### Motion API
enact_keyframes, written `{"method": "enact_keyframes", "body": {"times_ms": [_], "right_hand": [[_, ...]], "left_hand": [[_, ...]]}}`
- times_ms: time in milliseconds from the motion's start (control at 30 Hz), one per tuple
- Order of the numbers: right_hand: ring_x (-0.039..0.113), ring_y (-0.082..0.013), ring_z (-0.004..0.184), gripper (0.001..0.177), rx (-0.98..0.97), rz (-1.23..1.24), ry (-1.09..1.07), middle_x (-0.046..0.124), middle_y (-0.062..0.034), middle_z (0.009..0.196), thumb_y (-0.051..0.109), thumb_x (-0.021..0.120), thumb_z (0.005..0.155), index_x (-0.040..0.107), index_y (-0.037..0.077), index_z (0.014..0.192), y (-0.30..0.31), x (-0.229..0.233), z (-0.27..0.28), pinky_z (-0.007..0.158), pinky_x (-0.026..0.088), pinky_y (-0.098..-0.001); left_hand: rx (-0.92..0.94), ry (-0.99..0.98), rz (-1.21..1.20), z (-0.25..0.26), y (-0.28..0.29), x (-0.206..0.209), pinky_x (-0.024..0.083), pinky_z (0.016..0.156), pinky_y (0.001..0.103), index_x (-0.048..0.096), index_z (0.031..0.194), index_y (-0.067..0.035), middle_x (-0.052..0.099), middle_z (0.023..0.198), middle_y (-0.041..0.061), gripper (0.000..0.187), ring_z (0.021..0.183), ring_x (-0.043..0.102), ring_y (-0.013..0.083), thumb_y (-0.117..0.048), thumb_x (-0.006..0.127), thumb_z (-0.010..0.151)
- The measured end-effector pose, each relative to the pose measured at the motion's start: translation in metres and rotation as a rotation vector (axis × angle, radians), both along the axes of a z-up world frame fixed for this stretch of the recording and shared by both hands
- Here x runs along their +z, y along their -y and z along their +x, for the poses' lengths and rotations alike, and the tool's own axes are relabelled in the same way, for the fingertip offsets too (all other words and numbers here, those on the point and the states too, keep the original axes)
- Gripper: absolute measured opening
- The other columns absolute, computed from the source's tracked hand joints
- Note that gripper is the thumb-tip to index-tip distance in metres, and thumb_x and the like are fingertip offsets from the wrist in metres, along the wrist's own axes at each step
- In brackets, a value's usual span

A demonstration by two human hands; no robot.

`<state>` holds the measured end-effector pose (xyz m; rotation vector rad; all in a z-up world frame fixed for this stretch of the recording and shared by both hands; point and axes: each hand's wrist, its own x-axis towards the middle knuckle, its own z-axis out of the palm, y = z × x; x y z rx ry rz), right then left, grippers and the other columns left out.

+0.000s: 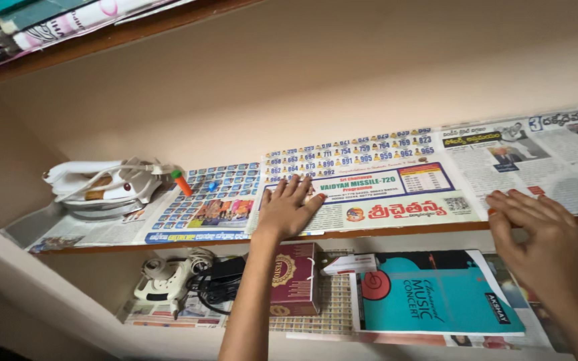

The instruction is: The person lines a shelf with newspaper by hand, smoothing the paper across the surface and folding the edges to fit the corners.

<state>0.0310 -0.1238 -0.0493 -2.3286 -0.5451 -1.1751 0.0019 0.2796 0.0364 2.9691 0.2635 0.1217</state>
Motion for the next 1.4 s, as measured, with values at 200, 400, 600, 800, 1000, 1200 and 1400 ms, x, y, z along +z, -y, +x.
{"method": "enact_keyframes", "body": {"times_ms": [200,400,600,800,1000,1200,1400], "right_hand": [[0.067,-0.0151,0.128,0.022,0.012,-0.005,0.035,0.075,-0.0028,0.122,0.026,0.062,0.105,0.078,0.013,0.114,0.002,-0.006,0.005,0.121,0.044,-0.0363],[0.068,-0.0173,0.127,0.021,-0.028,0.003,0.037,0.075,-0.0035,0.120,0.025,0.063,0.105,0.078,0.013,0.113,-0.001,-0.007,0.003,0.122,0.045,-0.0383],[0.068,-0.0203,0.126,0.022,0.013,0.043,0.063,0.075,-0.0060,0.121,0.023,0.063,0.103,0.078,0.012,0.113,-0.004,0.002,-0.002,0.118,0.046,-0.0400],[0.068,-0.0218,0.122,0.024,0.028,0.070,0.064,0.075,-0.0080,0.119,0.023,0.064,0.099,0.077,0.010,0.115,-0.006,0.010,-0.006,0.114,0.047,-0.0404],[0.069,-0.0191,0.122,0.023,0.001,0.042,0.049,0.076,-0.0058,0.118,0.023,0.063,0.100,0.078,0.012,0.113,-0.005,0.004,0.000,0.117,0.046,-0.0393],[0.068,-0.0163,0.126,0.022,-0.042,0.029,0.060,0.075,-0.0031,0.121,0.024,0.062,0.105,0.078,0.014,0.115,-0.005,-0.007,0.004,0.119,0.043,-0.0363],[0.068,-0.0158,0.127,0.020,-0.082,-0.023,0.085,0.076,-0.0024,0.120,0.024,0.062,0.105,0.078,0.014,0.113,-0.004,-0.010,0.004,0.119,0.042,-0.0364]], "left_hand": [[0.052,0.027,-0.020,-0.004,-0.011,-0.003,0.004,0.127,0.048,0.020,0.162,-0.031,0.014,0.171,0.001,0.081,0.158,0.007,0.0267,-0.074,0.025,0.094],[-0.114,0.202,-0.005,0.009,0.028,-0.007,0.006,0.126,0.051,0.025,0.160,-0.012,0.019,0.168,0.010,0.081,0.156,0.012,0.0287,-0.067,0.021,0.100],[-0.499,0.393,-0.087,0.028,0.135,-0.026,0.015,0.125,0.055,0.043,0.154,-0.006,0.035,0.164,0.016,0.077,0.155,0.025,0.0344,-0.062,0.029,0.103],[-0.718,0.365,-0.169,0.051,0.212,-0.038,0.016,0.126,0.054,0.043,0.156,-0.008,0.034,0.167,0.014,0.079,0.157,0.025,0.0344,-0.064,0.026,0.103],[-0.518,0.090,-0.084,0.048,0.188,-0.019,0.004,0.124,0.055,0.020,0.162,-0.017,0.012,0.171,0.007,0.086,0.158,0.004,0.0299,-0.073,0.015,0.096],[-0.391,-0.042,-0.051,0.029,0.132,0.004,-0.010,0.123,0.054,0.008,0.162,-0.028,0.000,0.170,0.001,0.085,0.157,-0.010,0.0259,-0.074,0.003,0.090],[-0.238,-0.046,-0.013,0.006,0.071,0.011,-0.014,0.123,0.053,0.000,0.163,-0.027,-0.005,0.170,0.000,0.084,0.156,-0.016,0.0261,-0.073,0.003,0.092]]}}
